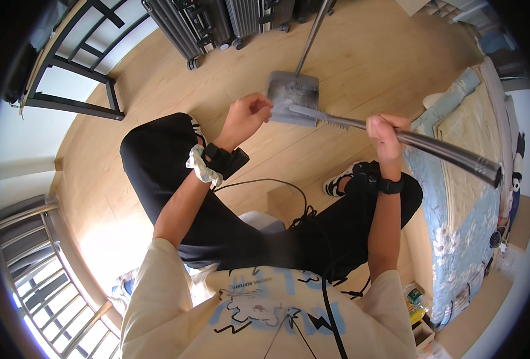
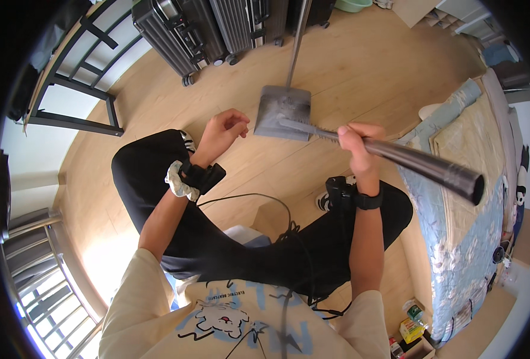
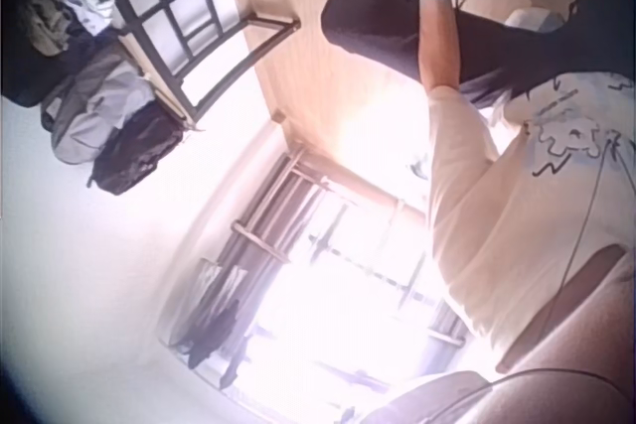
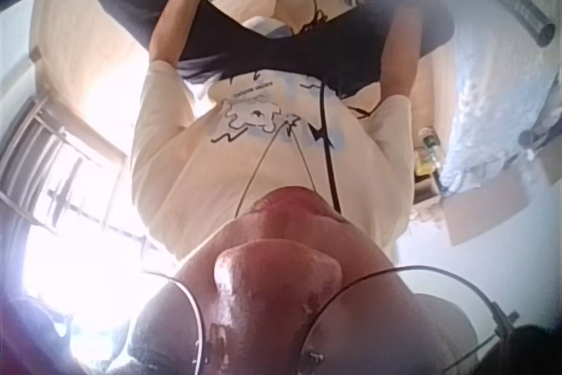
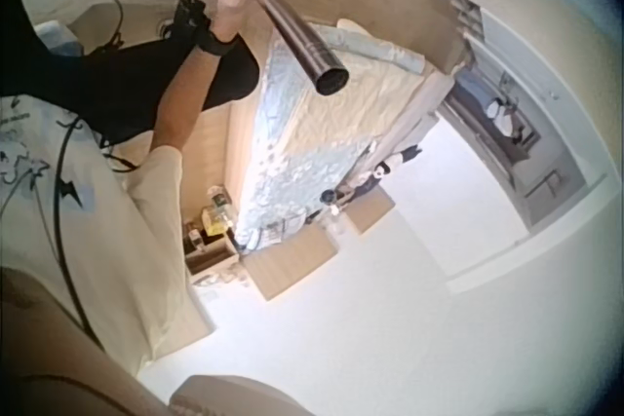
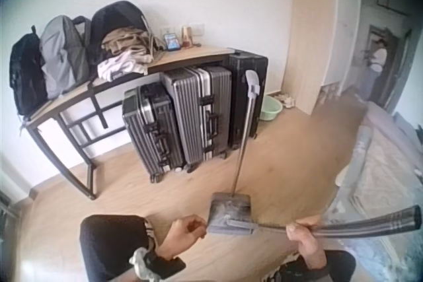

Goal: The person is assembling or fixing a broom and a dustpan while sitting in a room.

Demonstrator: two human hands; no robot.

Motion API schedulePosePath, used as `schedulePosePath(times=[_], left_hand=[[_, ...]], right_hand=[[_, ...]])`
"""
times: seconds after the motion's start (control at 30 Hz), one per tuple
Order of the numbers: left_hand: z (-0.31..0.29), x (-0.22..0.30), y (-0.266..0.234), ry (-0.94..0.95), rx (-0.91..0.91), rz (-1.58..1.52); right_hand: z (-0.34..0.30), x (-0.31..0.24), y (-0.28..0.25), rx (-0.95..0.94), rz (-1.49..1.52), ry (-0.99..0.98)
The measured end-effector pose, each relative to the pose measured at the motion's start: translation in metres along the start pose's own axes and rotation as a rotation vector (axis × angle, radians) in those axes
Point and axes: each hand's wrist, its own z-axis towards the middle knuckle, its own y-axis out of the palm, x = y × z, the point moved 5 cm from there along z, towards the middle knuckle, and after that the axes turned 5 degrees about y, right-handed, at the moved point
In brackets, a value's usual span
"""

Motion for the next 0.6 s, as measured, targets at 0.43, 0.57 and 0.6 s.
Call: schedulePosePath(times=[0.43,0.57,0.6], left_hand=[[0.000,-0.002,0.006,-0.034,-0.041,0.032],[-0.003,-0.001,0.004,-0.047,-0.040,0.046],[-0.003,-0.001,0.004,-0.046,-0.037,0.044]], right_hand=[[0.002,0.020,0.005,0.034,-0.009,-0.004],[0.002,0.016,-0.007,0.108,-0.038,-0.020],[0.002,0.012,-0.010,0.098,0.064,-0.050]])
